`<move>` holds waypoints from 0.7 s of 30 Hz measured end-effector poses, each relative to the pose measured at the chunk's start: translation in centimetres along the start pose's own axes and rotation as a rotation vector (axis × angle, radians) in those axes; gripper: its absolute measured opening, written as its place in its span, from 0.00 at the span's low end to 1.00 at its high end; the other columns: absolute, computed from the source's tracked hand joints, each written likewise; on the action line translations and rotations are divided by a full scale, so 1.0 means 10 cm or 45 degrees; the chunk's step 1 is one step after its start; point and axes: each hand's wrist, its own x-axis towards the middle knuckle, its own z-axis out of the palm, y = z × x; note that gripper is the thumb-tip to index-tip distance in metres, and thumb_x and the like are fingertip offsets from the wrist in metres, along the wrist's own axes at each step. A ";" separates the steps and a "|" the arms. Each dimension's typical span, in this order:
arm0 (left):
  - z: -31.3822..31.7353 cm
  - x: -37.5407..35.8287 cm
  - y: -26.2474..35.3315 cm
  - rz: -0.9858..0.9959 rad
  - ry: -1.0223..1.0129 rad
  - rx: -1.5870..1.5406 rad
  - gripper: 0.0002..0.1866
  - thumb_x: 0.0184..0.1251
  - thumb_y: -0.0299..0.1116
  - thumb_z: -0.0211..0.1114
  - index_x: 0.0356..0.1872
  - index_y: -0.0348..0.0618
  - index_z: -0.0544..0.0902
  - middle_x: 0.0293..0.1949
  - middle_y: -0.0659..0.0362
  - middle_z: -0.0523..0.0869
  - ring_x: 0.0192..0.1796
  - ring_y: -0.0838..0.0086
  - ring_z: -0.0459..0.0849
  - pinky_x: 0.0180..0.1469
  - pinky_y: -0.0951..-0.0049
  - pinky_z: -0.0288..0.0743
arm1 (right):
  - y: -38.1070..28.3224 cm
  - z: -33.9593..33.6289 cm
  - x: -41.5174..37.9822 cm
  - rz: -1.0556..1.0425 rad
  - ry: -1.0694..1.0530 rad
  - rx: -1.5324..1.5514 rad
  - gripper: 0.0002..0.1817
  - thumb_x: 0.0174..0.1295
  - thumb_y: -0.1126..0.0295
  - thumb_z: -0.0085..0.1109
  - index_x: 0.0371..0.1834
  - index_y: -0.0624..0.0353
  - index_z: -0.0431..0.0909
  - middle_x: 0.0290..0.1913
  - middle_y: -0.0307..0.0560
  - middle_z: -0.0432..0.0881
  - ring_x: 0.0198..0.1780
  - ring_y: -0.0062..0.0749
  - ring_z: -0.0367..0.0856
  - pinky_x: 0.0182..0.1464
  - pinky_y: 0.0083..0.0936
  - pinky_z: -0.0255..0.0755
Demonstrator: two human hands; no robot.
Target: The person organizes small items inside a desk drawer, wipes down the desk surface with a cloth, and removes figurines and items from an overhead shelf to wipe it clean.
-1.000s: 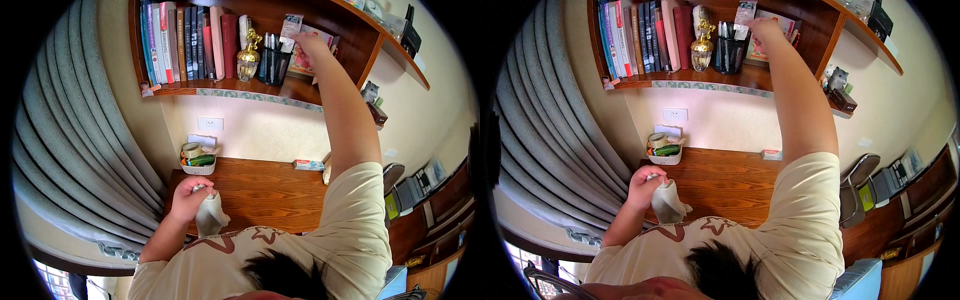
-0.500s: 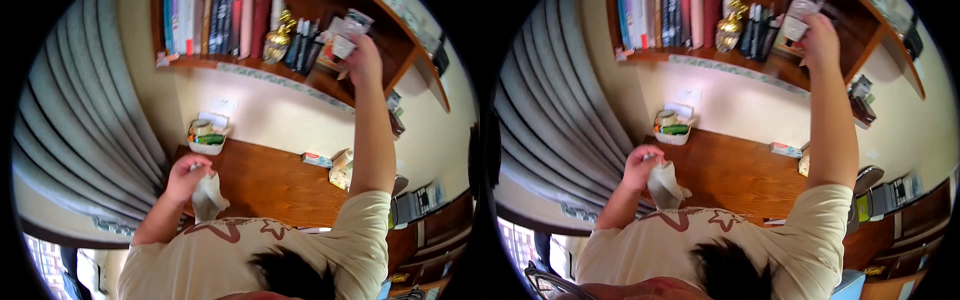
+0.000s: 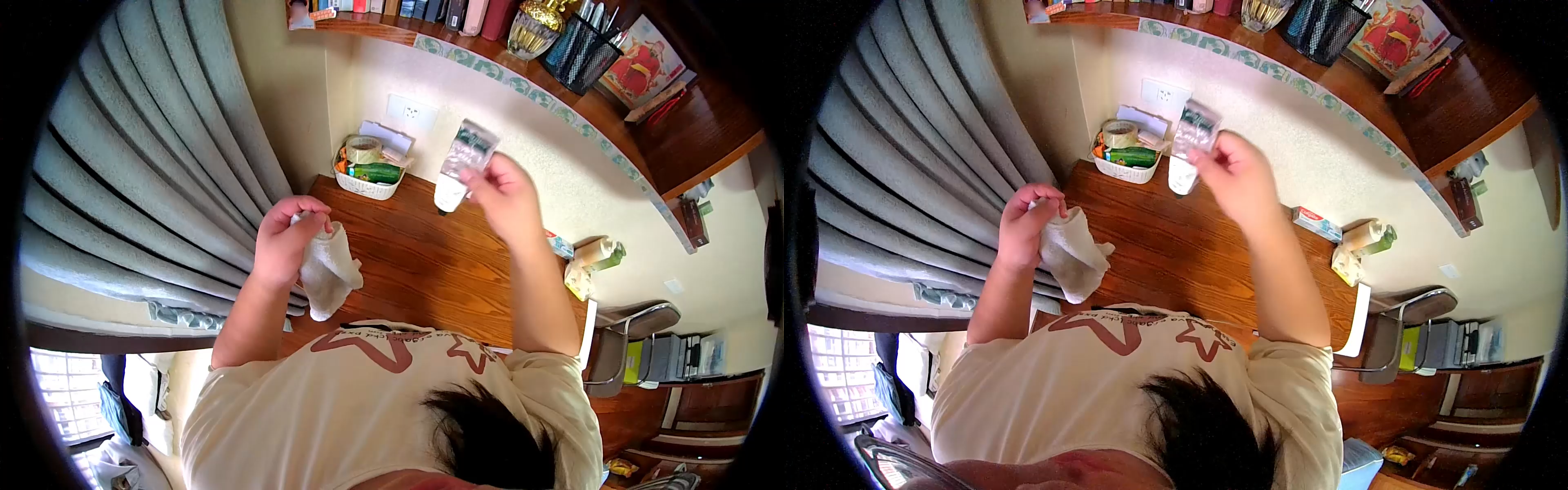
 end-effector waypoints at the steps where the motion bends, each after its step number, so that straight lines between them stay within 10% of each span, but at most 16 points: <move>1: -0.01 -0.02 0.01 -0.031 0.051 0.075 0.06 0.68 0.20 0.60 0.42 0.36 0.83 0.36 0.59 0.85 0.39 0.74 0.83 0.45 0.73 0.76 | 0.13 0.07 0.01 -0.015 -0.038 0.124 0.07 0.65 0.72 0.68 0.43 0.61 0.83 0.32 0.34 0.81 0.32 0.16 0.75 0.35 0.17 0.71; 8: 0.16 0.11 -0.06 -0.033 -0.433 0.480 0.15 0.64 0.28 0.72 0.52 0.36 0.86 0.37 0.62 0.85 0.39 0.82 0.80 0.43 0.77 0.75 | -0.15 0.55 -0.16 -0.180 -0.443 0.569 0.06 0.66 0.75 0.66 0.42 0.63 0.81 0.38 0.38 0.85 0.39 0.18 0.80 0.44 0.21 0.77; 16: 0.45 0.21 0.01 -0.023 -0.616 0.280 0.09 0.68 0.20 0.62 0.47 0.33 0.85 0.40 0.60 0.87 0.41 0.78 0.83 0.46 0.74 0.77 | -0.68 0.20 -0.02 -0.176 -0.628 -0.169 0.08 0.67 0.69 0.67 0.42 0.62 0.80 0.33 0.36 0.82 0.35 0.17 0.79 0.39 0.20 0.75; 21: 0.43 0.24 -0.05 -0.063 -0.417 0.034 0.07 0.70 0.22 0.61 0.44 0.34 0.85 0.37 0.59 0.88 0.39 0.76 0.84 0.43 0.73 0.78 | -1.12 -0.80 0.61 -0.595 0.691 -0.282 0.09 0.59 0.69 0.69 0.41 0.57 0.85 0.32 0.44 0.85 0.35 0.32 0.83 0.42 0.28 0.79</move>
